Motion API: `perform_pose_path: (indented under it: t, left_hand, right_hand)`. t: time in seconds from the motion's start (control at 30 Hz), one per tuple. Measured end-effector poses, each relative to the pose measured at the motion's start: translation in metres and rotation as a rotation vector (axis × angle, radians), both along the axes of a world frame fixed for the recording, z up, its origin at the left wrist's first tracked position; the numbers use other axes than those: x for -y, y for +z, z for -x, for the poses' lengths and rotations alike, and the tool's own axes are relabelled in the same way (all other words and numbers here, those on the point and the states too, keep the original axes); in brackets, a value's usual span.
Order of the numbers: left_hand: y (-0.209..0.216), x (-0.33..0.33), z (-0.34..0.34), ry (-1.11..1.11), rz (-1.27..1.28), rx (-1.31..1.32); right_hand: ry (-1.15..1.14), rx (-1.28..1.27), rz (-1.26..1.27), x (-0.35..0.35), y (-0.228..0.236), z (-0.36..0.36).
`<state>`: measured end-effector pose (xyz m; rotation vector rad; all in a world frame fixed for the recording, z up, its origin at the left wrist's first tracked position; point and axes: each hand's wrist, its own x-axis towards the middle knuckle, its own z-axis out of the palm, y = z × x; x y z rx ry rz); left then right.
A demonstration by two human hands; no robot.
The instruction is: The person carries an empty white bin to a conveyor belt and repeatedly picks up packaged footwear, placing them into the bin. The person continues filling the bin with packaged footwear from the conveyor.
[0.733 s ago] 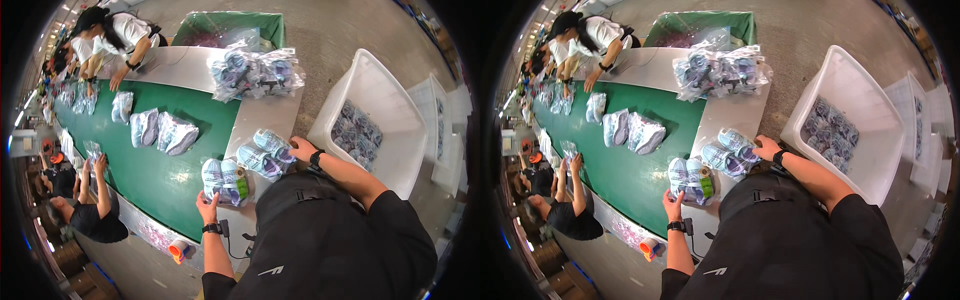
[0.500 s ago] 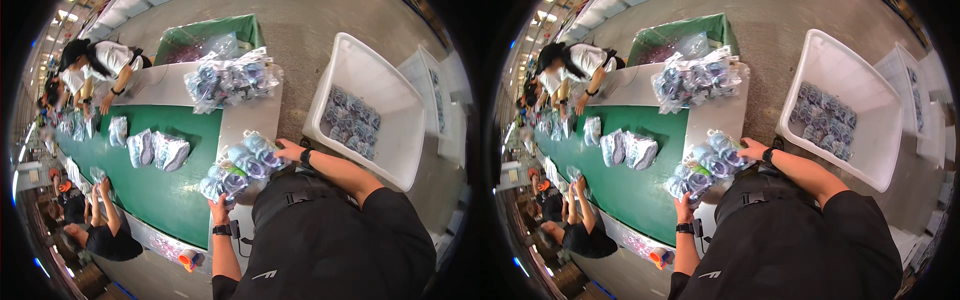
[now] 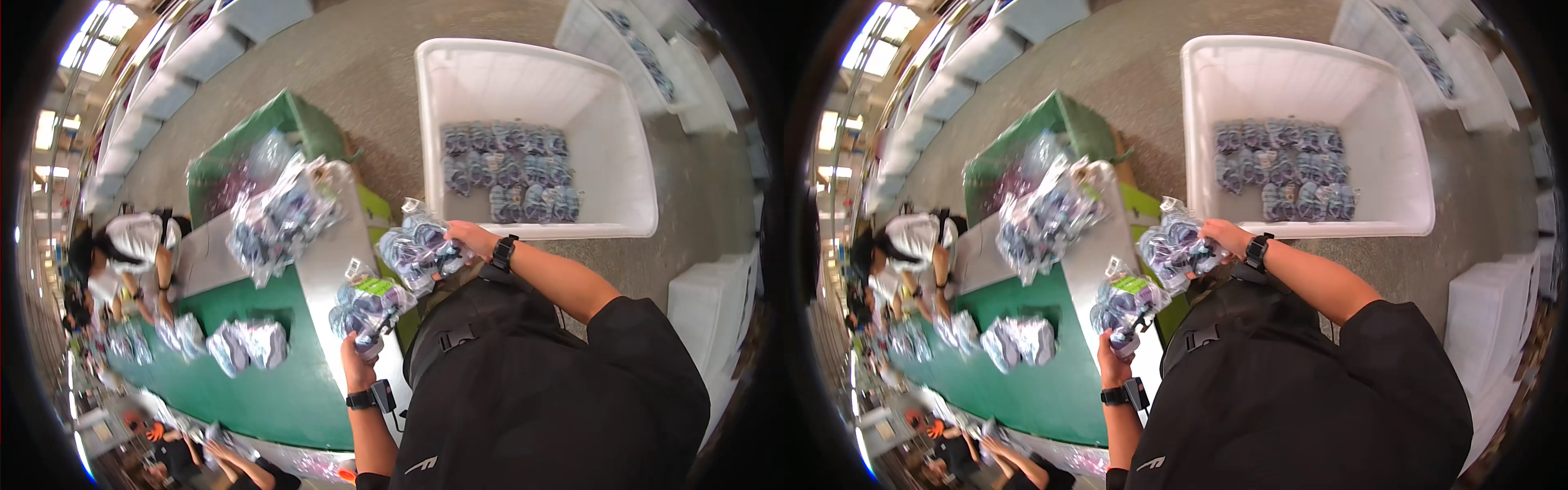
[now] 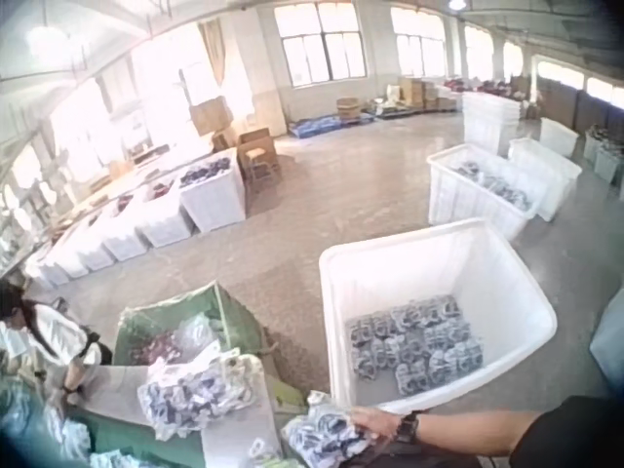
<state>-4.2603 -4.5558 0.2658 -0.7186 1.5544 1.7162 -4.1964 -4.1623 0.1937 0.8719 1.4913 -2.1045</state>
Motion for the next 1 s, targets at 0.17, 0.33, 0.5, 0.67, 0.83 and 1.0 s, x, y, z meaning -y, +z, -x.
perform_pose_path:
  t: [0.17,0.33,0.5,0.67,0.83,1.0]
  left_hand:
    - [0.005,-0.084,0.01,-0.22,0.036,-0.075]
    - [0.004,-0.192,0.021,-0.425,-0.035,-0.172]
    - [-0.004,-0.293,0.028,-0.632,-0.034,-0.342]
    - [-0.029,-0.36,0.033,-0.773,0.126,-0.541]
    - [-0.064,-0.379,0.03,-0.864,0.392,-0.649]
    - [-0.077,-0.355,0.023,-0.797,0.414,-0.56]
  right_hand:
    - [-0.465,-0.079,-0.082,-0.091,-0.018,-0.082]
    - [-0.659,0.165,-0.248,-0.182,-0.009,-0.157]
    - [-0.845,0.232,-0.406,-0.234,-0.012,-0.182]
    - [-0.79,0.181,-0.466,-0.262,-0.036,-0.175]
    - [-0.344,0.347,-0.628,-0.261,-0.08,-0.169]
    - [-0.128,0.508,-0.735,-0.249,-0.12,-0.166]
